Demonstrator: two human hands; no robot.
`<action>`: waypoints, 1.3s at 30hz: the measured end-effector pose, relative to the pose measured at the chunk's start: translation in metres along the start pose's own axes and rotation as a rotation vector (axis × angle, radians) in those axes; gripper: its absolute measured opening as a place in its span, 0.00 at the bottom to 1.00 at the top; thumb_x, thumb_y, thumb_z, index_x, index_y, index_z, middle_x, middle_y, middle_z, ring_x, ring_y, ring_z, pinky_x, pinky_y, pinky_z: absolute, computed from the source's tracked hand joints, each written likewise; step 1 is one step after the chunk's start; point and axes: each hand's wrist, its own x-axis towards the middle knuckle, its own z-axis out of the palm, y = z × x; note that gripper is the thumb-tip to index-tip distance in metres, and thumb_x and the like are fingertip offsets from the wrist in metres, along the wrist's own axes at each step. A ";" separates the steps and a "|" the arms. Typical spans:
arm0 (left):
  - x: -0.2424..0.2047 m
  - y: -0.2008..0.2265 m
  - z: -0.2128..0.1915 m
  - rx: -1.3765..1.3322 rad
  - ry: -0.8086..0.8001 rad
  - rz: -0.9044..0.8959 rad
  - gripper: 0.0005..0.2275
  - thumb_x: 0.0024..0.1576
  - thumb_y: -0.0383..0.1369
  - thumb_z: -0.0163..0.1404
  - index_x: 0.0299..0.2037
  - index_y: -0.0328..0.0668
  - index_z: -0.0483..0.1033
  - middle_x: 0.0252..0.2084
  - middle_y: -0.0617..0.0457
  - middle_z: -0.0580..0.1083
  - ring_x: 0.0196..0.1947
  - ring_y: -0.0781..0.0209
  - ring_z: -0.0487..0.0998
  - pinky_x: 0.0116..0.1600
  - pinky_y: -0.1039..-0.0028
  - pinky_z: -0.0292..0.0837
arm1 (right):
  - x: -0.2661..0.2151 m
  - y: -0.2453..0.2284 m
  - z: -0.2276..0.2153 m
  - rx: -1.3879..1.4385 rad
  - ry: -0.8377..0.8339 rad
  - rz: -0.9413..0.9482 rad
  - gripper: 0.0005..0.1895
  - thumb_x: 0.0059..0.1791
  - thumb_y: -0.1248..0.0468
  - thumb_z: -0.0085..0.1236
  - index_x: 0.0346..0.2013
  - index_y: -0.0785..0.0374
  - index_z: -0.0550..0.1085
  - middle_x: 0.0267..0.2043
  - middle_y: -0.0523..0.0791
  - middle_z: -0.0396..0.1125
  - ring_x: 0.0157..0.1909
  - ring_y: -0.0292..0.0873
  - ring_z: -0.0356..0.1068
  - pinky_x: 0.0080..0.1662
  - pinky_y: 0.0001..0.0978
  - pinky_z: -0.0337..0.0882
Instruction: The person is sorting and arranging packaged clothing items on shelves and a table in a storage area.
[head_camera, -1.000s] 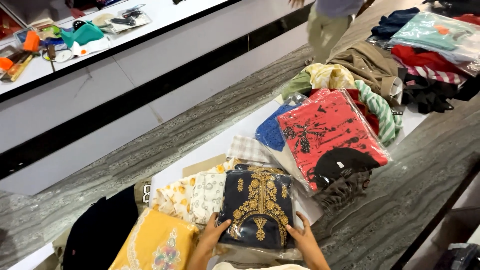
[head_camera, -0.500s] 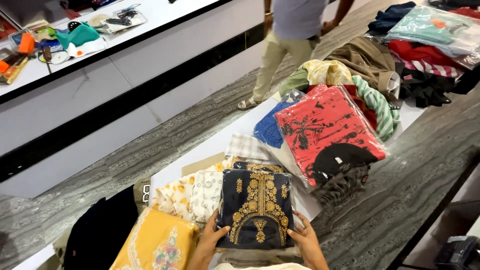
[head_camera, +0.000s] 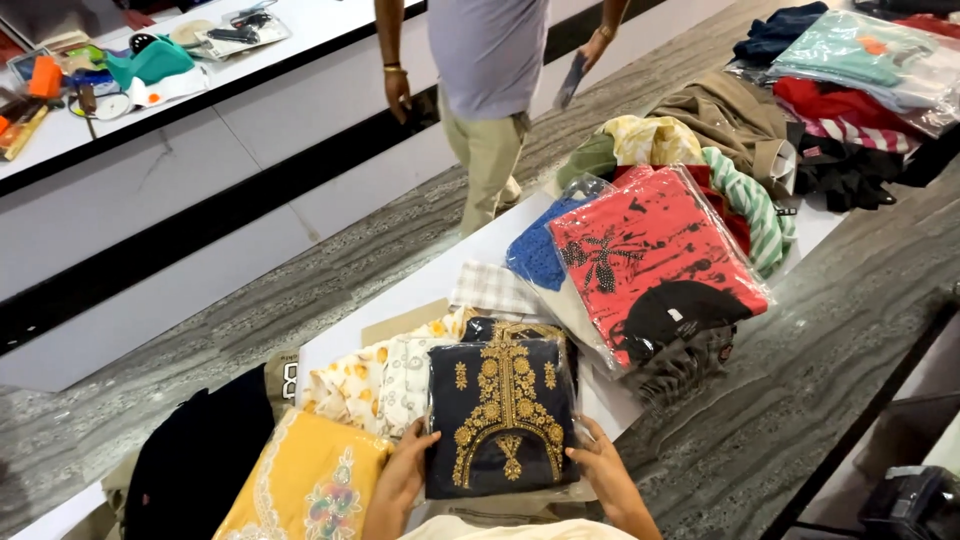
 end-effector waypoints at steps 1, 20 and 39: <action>0.001 -0.002 -0.002 0.000 0.001 -0.002 0.34 0.51 0.24 0.55 0.71 0.34 0.59 0.61 0.42 0.73 0.54 0.55 0.77 0.58 0.67 0.73 | 0.001 0.001 0.000 0.001 0.002 0.002 0.39 0.44 0.78 0.52 0.70 0.58 0.60 0.65 0.50 0.66 0.61 0.44 0.68 0.58 0.35 0.69; 0.005 -0.011 0.011 -0.014 -0.001 0.187 0.27 0.52 0.17 0.52 0.64 0.26 0.65 0.55 0.40 0.78 0.51 0.53 0.80 0.57 0.66 0.74 | 0.064 -0.106 -0.097 -0.159 0.459 -0.480 0.33 0.53 0.55 0.57 0.69 0.61 0.57 0.55 0.49 0.68 0.55 0.45 0.71 0.52 0.42 0.71; 0.024 -0.048 0.005 0.139 0.168 0.372 0.28 0.53 0.19 0.50 0.66 0.36 0.60 0.56 0.38 0.77 0.52 0.53 0.77 0.56 0.67 0.71 | 0.078 -0.078 -0.068 -0.010 0.177 -0.196 0.13 0.47 0.60 0.62 0.43 0.62 0.75 0.38 0.42 0.71 0.40 0.42 0.70 0.43 0.43 0.73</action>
